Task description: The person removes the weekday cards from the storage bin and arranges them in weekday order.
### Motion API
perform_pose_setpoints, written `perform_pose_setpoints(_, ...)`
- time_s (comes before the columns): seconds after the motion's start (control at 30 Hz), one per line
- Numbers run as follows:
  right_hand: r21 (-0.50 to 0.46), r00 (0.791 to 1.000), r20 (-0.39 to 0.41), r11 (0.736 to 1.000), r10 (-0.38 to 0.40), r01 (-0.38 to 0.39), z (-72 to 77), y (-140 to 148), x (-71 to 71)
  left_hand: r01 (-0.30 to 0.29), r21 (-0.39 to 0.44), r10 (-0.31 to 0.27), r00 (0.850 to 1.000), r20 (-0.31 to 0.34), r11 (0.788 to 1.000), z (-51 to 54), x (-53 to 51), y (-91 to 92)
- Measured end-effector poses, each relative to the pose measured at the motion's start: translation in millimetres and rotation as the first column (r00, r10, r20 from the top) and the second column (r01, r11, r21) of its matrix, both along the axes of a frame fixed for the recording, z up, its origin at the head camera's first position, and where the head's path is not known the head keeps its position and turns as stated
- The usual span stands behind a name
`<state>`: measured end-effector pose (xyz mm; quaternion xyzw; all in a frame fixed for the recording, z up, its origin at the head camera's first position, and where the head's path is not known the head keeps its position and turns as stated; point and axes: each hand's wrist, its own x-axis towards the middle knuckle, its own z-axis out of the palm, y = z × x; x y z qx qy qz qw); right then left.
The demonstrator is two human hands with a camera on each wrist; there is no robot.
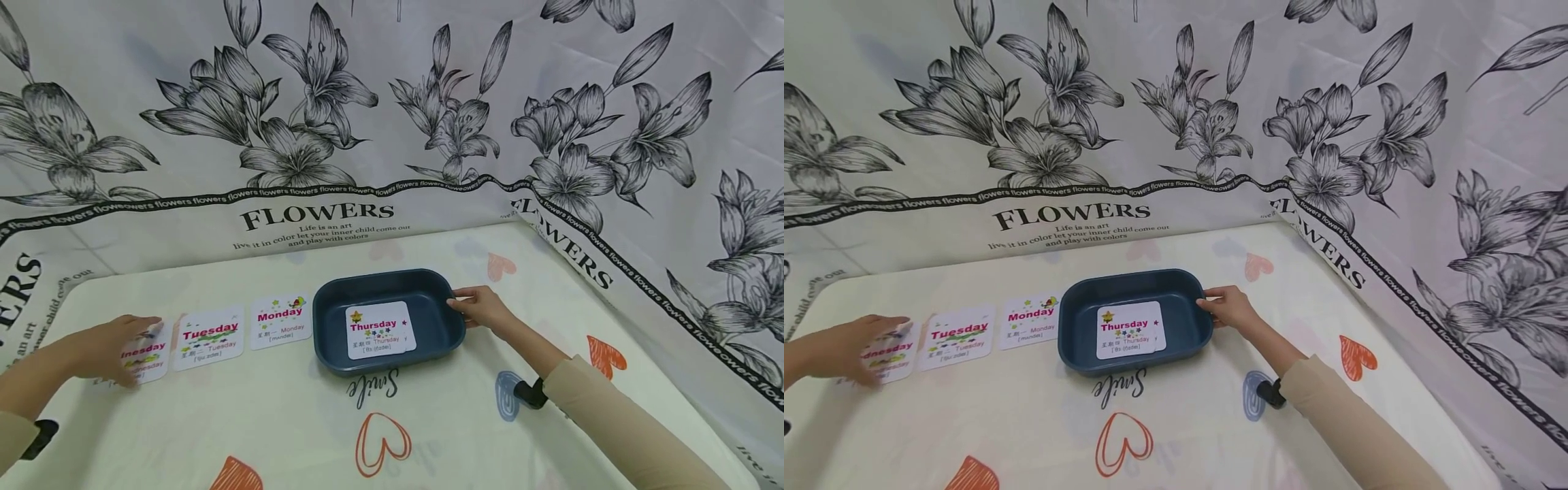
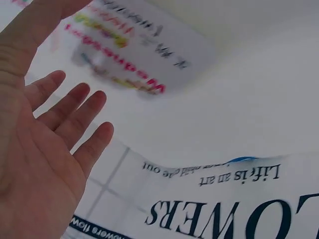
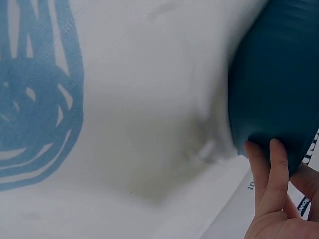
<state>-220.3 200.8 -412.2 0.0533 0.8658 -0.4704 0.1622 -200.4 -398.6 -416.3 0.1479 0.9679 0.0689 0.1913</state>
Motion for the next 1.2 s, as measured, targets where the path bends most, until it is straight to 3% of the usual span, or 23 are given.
perform_pose_setpoints(0.2,-0.006,1.0,-0.003,1.0,0.002,-0.002,-0.9,0.7,-0.4,0.029,0.033,-0.026,0.995,-0.096,0.999,32.3,-8.0,14.8)
perform_pose_setpoints(0.33,-0.018,1.0,-0.007,1.0,0.012,-0.012,-1.7,1.0,-0.2,0.051,0.081,-0.04,0.991,-0.129,0.995,45.1,-10.9,30.8)
perform_pose_setpoints(0.67,-0.043,0.999,-0.02,0.999,0.028,-0.029,-1.8,2.0,1.3,0.081,0.176,-0.054,0.987,-0.153,0.981,53.0,-17.7,88.2)
perform_pose_setpoints(1.0,-0.029,0.999,-0.025,0.999,0.023,-0.024,0.2,2.7,2.1,0.153,0.26,-0.108,0.978,-0.179,0.953,67.9,-34.4,156.6)
perform_pose_setpoints(1.2,-0.026,0.999,-0.026,0.999,0.023,-0.024,-1.1,1.9,1.9,0.187,0.277,-0.14,0.974,-0.179,0.943,75.0,-38.9,187.2)
